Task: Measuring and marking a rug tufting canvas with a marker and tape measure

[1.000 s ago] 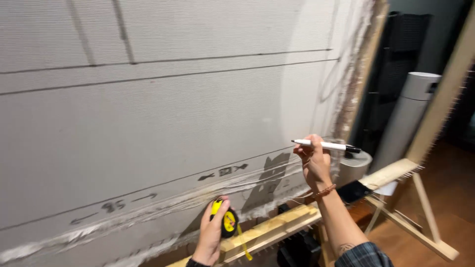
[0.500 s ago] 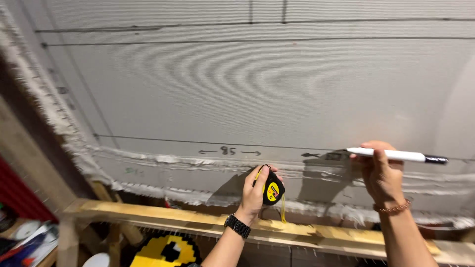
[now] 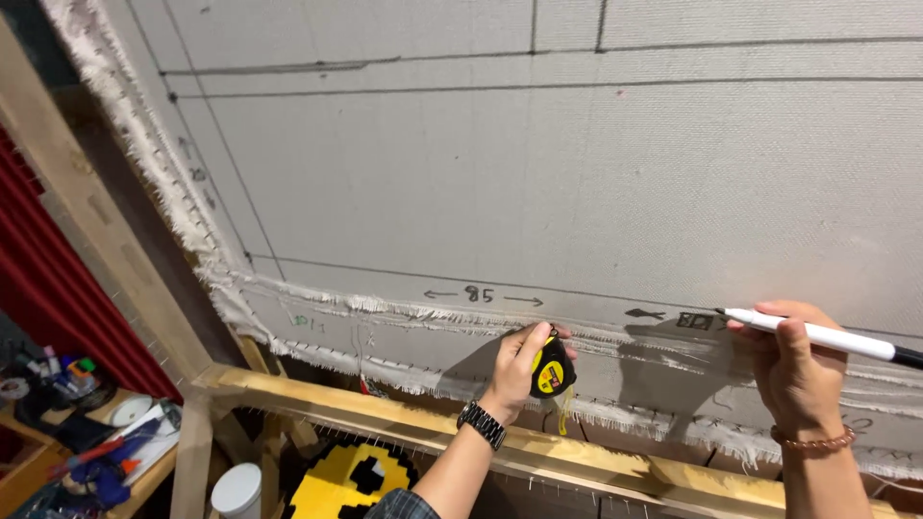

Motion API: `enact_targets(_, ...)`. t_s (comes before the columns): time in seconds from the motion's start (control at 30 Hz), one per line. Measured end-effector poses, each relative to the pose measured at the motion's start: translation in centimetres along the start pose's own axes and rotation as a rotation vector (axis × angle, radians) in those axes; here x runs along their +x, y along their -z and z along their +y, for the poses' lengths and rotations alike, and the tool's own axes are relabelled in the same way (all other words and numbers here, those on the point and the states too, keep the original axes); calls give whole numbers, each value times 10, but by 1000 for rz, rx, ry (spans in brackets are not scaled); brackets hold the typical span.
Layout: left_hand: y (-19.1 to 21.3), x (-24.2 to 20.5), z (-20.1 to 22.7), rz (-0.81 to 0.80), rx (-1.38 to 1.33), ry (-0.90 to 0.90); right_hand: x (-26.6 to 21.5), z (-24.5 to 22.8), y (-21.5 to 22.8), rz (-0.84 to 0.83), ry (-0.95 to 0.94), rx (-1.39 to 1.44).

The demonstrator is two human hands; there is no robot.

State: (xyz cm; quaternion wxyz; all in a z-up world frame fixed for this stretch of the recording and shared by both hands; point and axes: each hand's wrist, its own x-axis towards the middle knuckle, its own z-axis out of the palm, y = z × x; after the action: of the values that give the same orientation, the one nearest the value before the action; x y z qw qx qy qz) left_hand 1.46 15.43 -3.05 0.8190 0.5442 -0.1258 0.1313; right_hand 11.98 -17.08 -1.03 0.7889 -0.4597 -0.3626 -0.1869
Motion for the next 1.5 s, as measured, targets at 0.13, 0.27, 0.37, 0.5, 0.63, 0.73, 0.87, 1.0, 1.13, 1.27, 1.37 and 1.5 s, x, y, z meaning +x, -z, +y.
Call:
enact_targets(0.13,9,6,-1,-19,3,30,2,4,-6,50,-25,-41)
enact_targets(0.27,14,10,-3,-41,-6,120,-2,-2,-17,100,-29,-31)
enact_targets(0.37,16,12,3,-75,-37,138,-4,-11,-35,140,-61,58)
enact_targets(0.5,18,12,7,-97,-69,160,-16,0,-50,217,-123,65)
enact_targets(0.63,6,-8,32,-87,-79,-17,-46,7,-108,354,-134,75)
enact_targets(0.73,11,-4,15,-101,-104,-53,-70,5,-141,436,-179,110)
enact_targets(0.87,14,-4,11,-108,-105,-71,-89,1,-150,464,-210,32)
enact_targets(1.0,21,-9,7,-141,-158,44,-101,-14,-168,509,-237,30)
enact_targets(1.13,35,-30,48,-146,-196,172,-98,-25,-211,519,-206,-9)
enact_targets(1.27,44,-24,57,-124,-166,354,-94,-30,-248,492,-180,-14)
enact_targets(1.37,45,-18,43,-125,-157,411,-98,-23,-251,446,-131,-94)
enact_targets(1.5,48,-6,0,-123,-172,445,-105,-25,-256,451,-83,-330)
